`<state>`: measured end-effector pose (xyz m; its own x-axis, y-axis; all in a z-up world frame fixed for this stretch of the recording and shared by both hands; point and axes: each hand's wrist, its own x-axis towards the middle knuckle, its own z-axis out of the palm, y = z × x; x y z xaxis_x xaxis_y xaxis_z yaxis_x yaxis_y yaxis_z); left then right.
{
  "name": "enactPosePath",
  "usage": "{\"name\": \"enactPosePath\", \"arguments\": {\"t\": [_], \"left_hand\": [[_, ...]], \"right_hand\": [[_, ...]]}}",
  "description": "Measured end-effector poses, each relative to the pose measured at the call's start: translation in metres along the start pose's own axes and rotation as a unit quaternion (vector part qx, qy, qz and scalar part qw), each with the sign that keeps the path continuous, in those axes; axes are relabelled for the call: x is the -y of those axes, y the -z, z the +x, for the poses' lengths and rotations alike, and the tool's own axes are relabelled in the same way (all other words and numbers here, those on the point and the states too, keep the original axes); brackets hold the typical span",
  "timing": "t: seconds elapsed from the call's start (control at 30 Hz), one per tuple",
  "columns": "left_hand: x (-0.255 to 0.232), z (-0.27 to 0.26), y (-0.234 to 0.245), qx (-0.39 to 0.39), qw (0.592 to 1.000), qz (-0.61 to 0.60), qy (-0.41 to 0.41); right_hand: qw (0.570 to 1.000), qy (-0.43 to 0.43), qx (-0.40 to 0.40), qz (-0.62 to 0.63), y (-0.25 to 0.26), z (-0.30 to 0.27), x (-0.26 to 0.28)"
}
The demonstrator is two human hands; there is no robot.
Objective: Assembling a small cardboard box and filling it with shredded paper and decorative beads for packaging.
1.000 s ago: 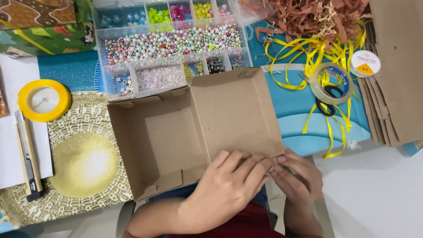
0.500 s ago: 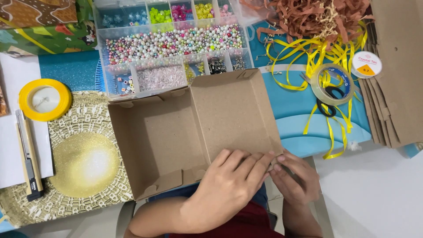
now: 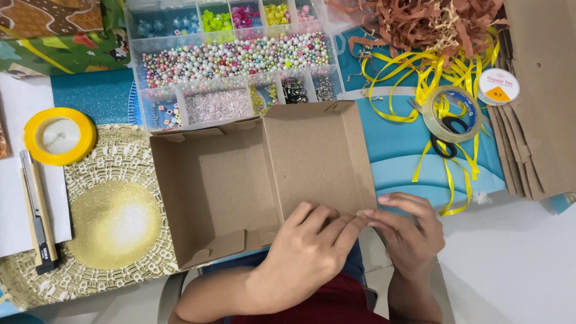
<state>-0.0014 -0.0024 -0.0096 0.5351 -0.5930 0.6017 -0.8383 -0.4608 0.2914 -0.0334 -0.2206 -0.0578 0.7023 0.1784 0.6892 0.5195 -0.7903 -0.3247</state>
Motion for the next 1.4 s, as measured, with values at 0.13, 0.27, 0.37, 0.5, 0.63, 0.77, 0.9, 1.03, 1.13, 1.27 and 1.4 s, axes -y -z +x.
{"name": "enactPosePath", "arguments": {"t": [0.13, 0.27, 0.37, 0.5, 0.63, 0.77, 0.9, 1.03, 1.13, 1.27, 1.4], "left_hand": [[-0.002, -0.001, -0.002, -0.013, 1.0, 0.009, 0.002], [-0.007, 0.002, 0.008, -0.015, 1.0, 0.021, 0.013], [-0.005, -0.011, 0.042, -0.012, 1.0, 0.02, 0.015], [0.019, -0.046, 0.108, -0.033, 0.968, 0.211, 0.134], [0.054, -0.075, 0.129, 0.013, 0.91, 0.367, 0.192], [0.05, -0.092, 0.128, 0.033, 0.942, 0.286, 0.173], [0.036, -0.114, 0.119, 0.011, 0.958, 0.244, 0.153], [0.02, -0.115, 0.096, 0.002, 0.975, 0.193, 0.11], [0.011, -0.101, 0.086, -0.002, 0.989, 0.134, 0.056], [0.006, -0.083, 0.075, -0.004, 0.991, 0.125, 0.04], [0.012, -0.07, 0.058, -0.063, 0.981, 0.181, 0.039]], "right_hand": [[1.0, -0.001, 0.013, 0.001, -0.003, -0.003, -0.002], [0.999, 0.002, 0.009, 0.032, -0.004, -0.008, -0.005], [0.998, 0.014, -0.007, 0.054, -0.006, -0.013, -0.004], [0.997, 0.021, -0.027, 0.072, -0.003, -0.019, -0.01], [0.992, 0.043, -0.069, 0.096, -0.003, -0.017, -0.027], [0.987, 0.044, -0.127, 0.087, -0.008, -0.001, -0.047], [0.997, 0.038, -0.071, 0.011, -0.007, 0.064, -0.024], [0.999, 0.002, -0.021, -0.03, -0.016, 0.085, -0.001], [0.984, -0.108, 0.02, 0.14, -0.028, 0.097, 0.022], [0.928, -0.24, 0.11, 0.261, -0.031, 0.082, 0.026], [0.89, -0.287, 0.132, 0.329, -0.03, 0.07, 0.037]]}}
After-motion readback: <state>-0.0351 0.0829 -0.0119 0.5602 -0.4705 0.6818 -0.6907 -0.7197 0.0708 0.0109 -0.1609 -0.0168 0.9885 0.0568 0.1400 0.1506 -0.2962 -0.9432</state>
